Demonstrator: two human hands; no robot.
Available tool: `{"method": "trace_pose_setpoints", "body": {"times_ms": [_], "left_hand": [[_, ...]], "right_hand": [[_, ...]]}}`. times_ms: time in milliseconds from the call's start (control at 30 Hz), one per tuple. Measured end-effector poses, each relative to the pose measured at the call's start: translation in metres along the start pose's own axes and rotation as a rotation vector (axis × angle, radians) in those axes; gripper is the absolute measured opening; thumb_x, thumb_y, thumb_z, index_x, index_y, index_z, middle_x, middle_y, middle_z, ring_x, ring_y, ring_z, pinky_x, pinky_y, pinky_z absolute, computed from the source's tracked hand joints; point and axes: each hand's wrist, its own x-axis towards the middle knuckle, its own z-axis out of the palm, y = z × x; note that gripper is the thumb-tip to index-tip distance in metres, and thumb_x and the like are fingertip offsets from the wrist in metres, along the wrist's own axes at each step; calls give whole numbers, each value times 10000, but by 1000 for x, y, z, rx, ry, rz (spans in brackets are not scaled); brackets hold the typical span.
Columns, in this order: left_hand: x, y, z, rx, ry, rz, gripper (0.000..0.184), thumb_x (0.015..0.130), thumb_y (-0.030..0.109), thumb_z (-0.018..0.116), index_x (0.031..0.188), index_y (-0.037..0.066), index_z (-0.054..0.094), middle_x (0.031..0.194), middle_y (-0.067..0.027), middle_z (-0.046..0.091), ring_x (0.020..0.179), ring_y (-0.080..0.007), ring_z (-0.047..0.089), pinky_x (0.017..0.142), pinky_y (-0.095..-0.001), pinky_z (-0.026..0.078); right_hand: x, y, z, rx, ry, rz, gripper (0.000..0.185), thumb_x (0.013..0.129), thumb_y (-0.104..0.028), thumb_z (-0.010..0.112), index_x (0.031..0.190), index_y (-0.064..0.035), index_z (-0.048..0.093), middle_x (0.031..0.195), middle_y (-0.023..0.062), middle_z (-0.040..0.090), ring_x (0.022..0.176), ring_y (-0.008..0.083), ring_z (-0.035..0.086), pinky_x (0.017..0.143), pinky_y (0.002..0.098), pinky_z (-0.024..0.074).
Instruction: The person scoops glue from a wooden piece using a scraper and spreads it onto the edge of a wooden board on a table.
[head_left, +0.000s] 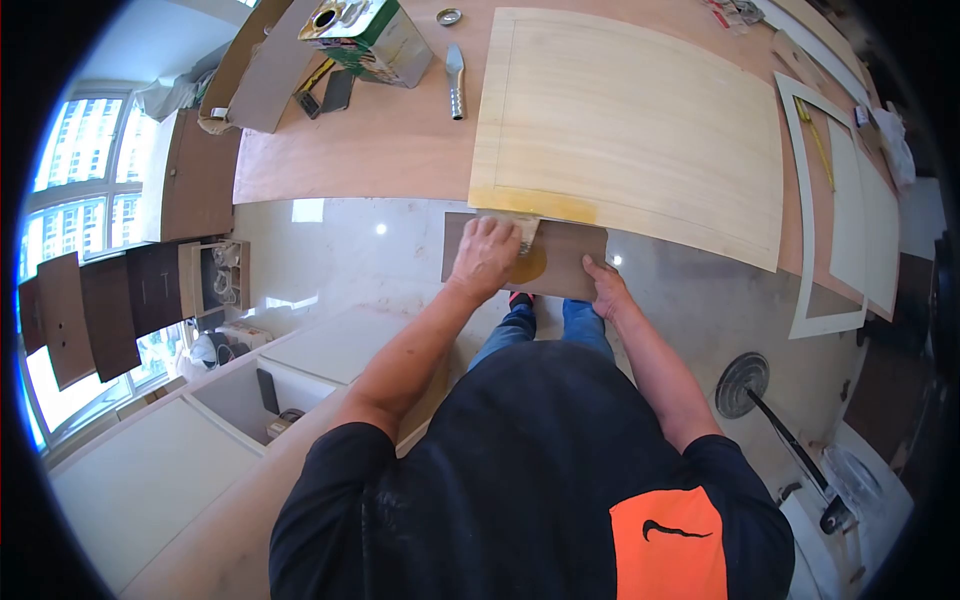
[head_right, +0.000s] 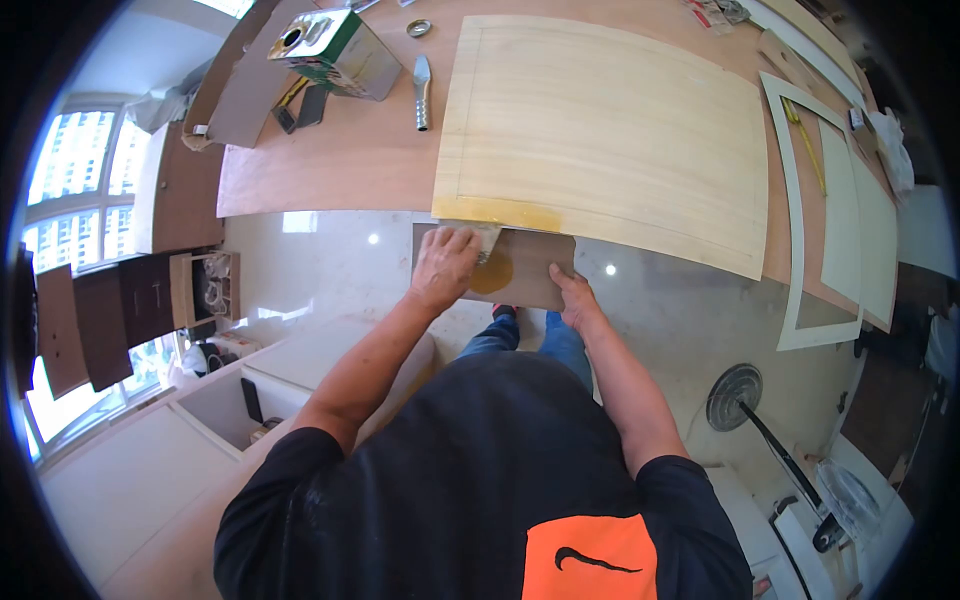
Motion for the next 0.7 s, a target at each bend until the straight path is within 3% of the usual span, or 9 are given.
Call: {"method": "trace_pose_setpoints", "body": {"times_ms": [333, 700], "left_hand": [[62, 57, 48, 51, 97, 115, 479, 797, 155, 631, 1243, -19, 621, 1203, -116, 599, 1104, -287, 556, 978, -466, 444], [65, 79, 70, 29, 101, 45, 540, 766, 145, 635, 1281, -18, 609, 1261, -129, 587, 1154, -293, 543, 1003, -477, 419]], "right_hand": [[-10, -22, -30, 60, 17, 39, 534, 900, -272, 810, 1314, -12, 596, 1207, 134, 689, 1088, 290, 679, 939, 479, 569], [-14, -39, -57, 22, 33, 69, 530, 890, -283, 824, 1306, -36, 608, 1190, 122, 695, 1090, 291, 676, 929, 486, 574]]}}
